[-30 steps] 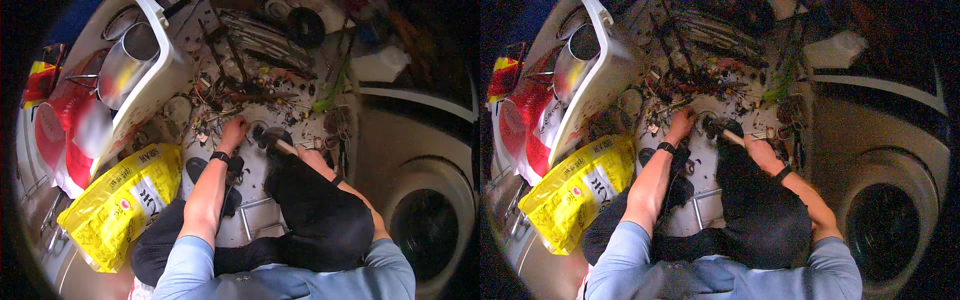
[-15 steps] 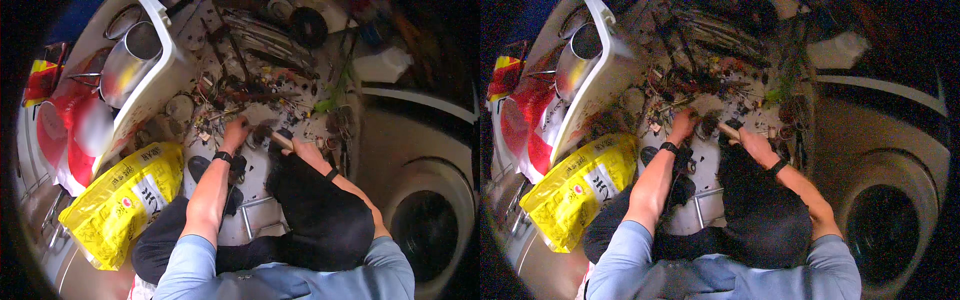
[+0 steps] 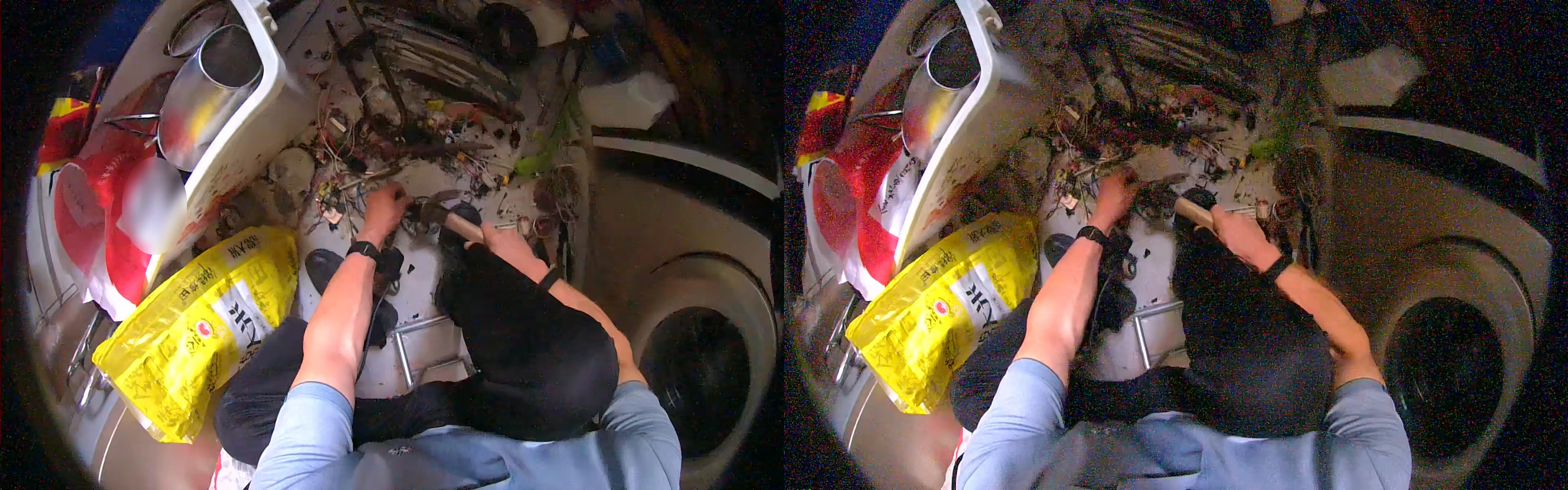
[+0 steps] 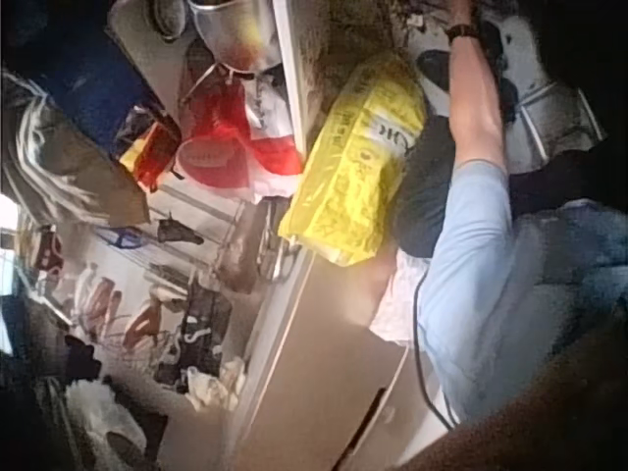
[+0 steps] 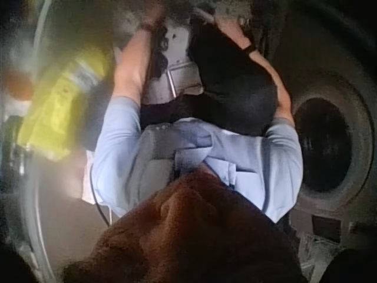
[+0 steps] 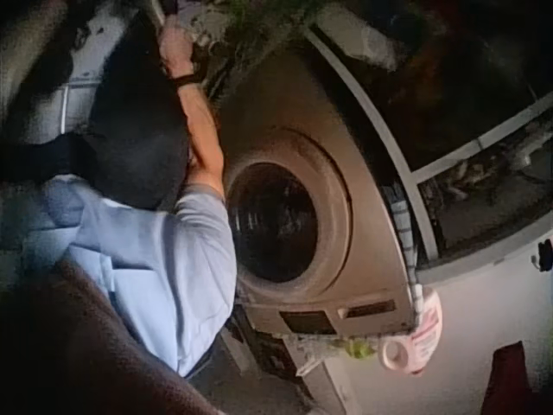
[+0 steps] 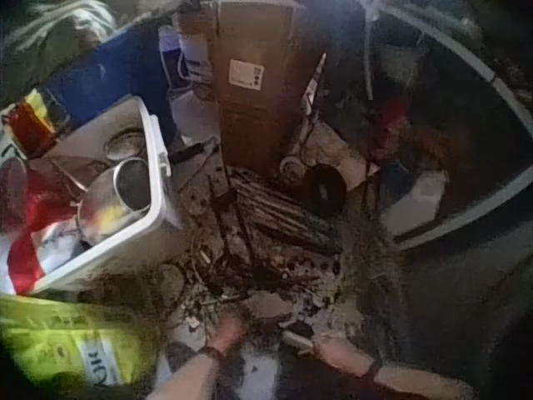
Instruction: The person uses pliers and a screwdriver to pull parts from a circular component, then uses a hammer to tap a piece out of the housing before handling a metal container.
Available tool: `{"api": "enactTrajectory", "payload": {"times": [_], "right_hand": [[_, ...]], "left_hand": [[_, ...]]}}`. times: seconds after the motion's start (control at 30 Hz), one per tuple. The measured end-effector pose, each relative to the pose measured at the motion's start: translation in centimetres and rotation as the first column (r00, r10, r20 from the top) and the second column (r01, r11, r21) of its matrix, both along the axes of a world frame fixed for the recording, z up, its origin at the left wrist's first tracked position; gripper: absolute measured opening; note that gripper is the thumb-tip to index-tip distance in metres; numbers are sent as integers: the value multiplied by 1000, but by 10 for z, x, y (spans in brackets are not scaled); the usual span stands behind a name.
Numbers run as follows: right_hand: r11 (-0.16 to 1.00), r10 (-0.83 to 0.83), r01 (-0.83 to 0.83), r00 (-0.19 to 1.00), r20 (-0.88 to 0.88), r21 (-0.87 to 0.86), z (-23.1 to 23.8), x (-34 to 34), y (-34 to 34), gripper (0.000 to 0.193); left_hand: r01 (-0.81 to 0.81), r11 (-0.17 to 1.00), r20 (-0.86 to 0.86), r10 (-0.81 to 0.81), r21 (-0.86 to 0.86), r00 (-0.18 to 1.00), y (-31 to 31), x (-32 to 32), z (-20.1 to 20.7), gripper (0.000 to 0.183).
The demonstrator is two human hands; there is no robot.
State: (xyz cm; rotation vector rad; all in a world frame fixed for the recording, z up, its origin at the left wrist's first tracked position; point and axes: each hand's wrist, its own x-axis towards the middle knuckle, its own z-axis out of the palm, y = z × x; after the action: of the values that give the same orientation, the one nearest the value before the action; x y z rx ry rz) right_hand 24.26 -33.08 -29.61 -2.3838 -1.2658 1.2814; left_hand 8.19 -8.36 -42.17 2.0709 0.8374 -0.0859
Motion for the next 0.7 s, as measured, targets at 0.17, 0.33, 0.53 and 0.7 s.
{"api": "enactTrajectory", "payload": {"times": [0.17, 0.33, 0.53, 0.7], "right_hand": [[956, -293, 292, 956, 20, 38, 28, 18, -2, 47], [868, -469, 448, 881, 55, 214, 12, 14, -37, 47], [825, -565, 564, 825, 21, 31, -5, 0, -76, 47], [769, -637, 640, 766, -84, 10, 2, -9, -73, 45]], "left_hand": [[-6, 1000, 47, 6, 17, 999, -1, 11, 6, 29], [-45, 986, 12, 44, 163, 999, -18, 4, 24, 42], [240, 955, -187, -207, 175, 960, -44, 0, 49, 54], [116, 977, -53, -108, 180, 993, -34, -8, 49, 49]]}}
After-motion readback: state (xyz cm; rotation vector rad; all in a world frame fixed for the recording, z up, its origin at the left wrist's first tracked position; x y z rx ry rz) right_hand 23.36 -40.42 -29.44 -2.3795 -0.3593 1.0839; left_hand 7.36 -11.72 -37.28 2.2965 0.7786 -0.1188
